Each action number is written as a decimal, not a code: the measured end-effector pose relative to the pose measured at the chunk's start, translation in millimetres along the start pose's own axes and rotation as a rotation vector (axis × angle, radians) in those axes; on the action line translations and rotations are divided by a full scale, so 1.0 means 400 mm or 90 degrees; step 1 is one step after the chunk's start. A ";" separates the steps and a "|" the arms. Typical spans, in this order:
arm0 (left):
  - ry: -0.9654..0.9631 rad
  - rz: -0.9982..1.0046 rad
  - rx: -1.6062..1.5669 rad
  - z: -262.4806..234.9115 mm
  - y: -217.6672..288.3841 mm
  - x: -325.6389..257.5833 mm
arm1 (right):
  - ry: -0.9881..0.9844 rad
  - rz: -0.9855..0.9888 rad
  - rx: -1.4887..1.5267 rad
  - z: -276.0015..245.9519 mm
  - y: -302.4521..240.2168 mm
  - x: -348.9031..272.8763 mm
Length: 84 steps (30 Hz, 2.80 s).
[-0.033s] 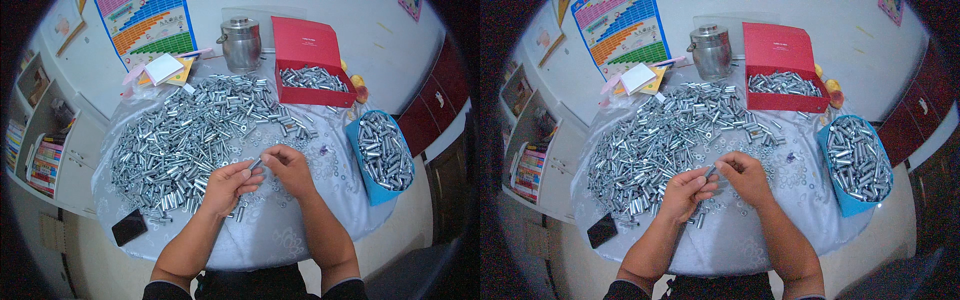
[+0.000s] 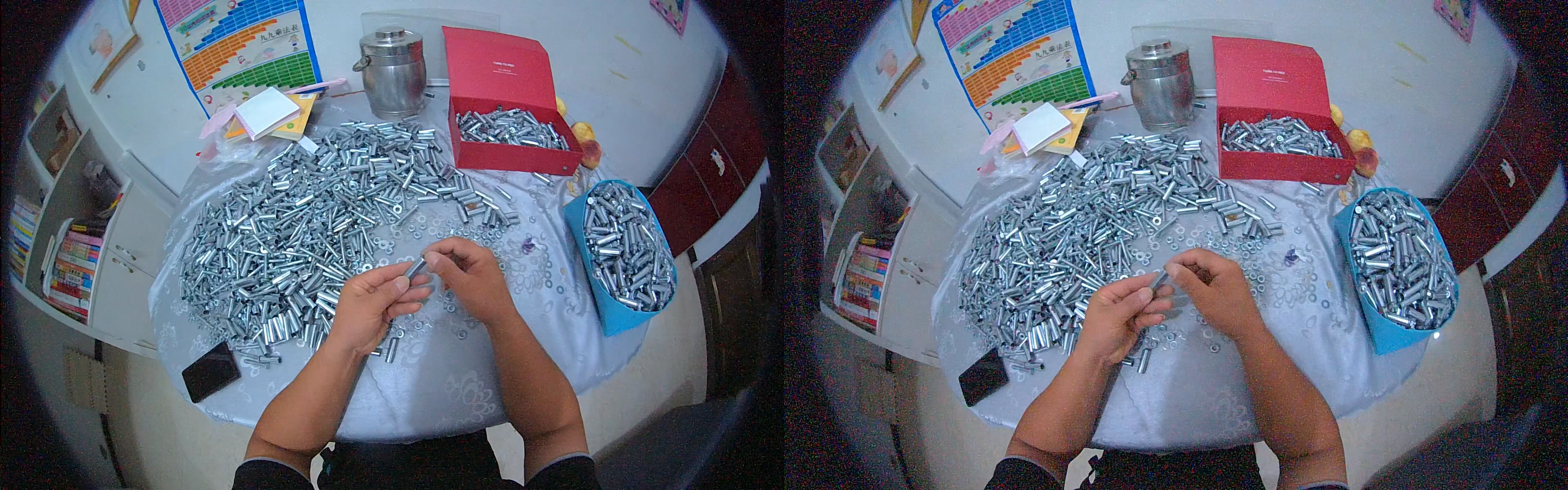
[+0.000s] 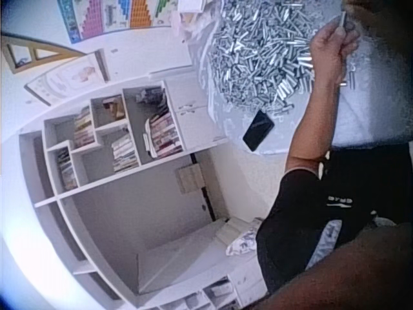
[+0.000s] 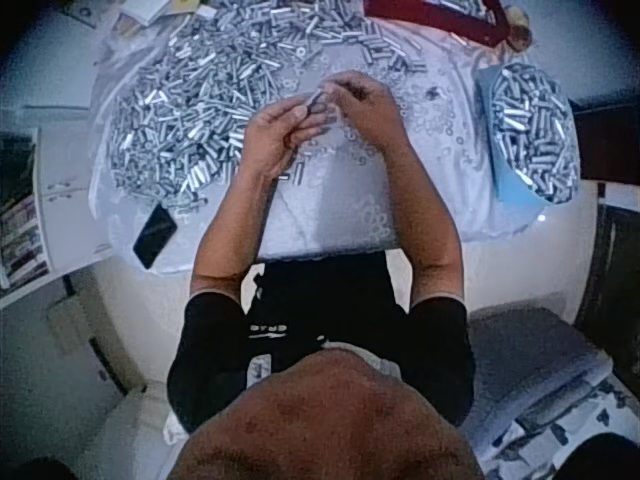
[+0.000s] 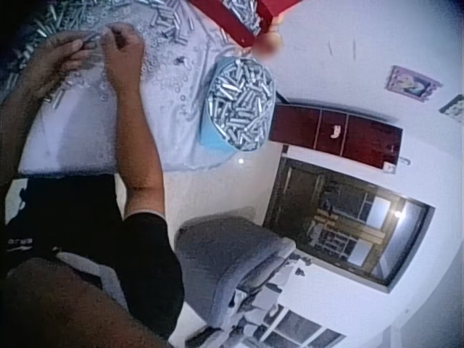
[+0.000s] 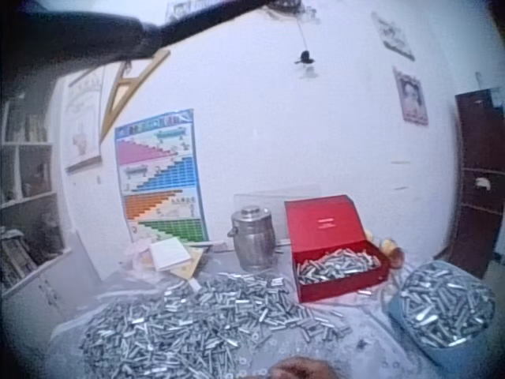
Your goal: The person sits at a table and repeatedly picks up small metal cylindrical components and washers. They insert the washers into the components by hand and place the assembled units into a red box. The process is repetitive and involves handling small hardware parts one at a time.
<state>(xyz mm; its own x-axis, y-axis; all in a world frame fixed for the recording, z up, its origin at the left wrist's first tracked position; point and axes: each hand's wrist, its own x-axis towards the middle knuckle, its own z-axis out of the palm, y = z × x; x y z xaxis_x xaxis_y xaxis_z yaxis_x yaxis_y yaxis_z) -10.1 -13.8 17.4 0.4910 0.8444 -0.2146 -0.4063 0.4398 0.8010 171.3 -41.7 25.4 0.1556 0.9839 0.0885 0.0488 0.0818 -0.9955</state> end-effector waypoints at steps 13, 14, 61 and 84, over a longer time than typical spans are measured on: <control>0.053 0.063 -0.014 -0.025 -0.007 0.011 | 0.017 -0.110 -0.542 -0.114 0.040 0.012; 0.053 0.065 -0.013 -0.026 -0.007 0.011 | 0.026 -0.111 -0.541 -0.114 0.037 0.010; -0.032 -0.025 -0.081 -0.028 -0.020 0.011 | -0.011 0.001 0.063 -0.011 0.007 0.002; 0.013 0.026 -0.029 -0.022 -0.022 0.012 | -0.098 -0.048 -0.600 -0.090 0.031 0.000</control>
<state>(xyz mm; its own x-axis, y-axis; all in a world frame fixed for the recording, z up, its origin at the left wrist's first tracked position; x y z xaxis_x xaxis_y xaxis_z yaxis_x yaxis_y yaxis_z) -11.0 -10.9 4.6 0.4569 0.8681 -0.1941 -0.4610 0.4177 0.7830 207.5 -46.4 14.1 -0.0087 0.9969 0.0788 0.8380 0.0502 -0.5433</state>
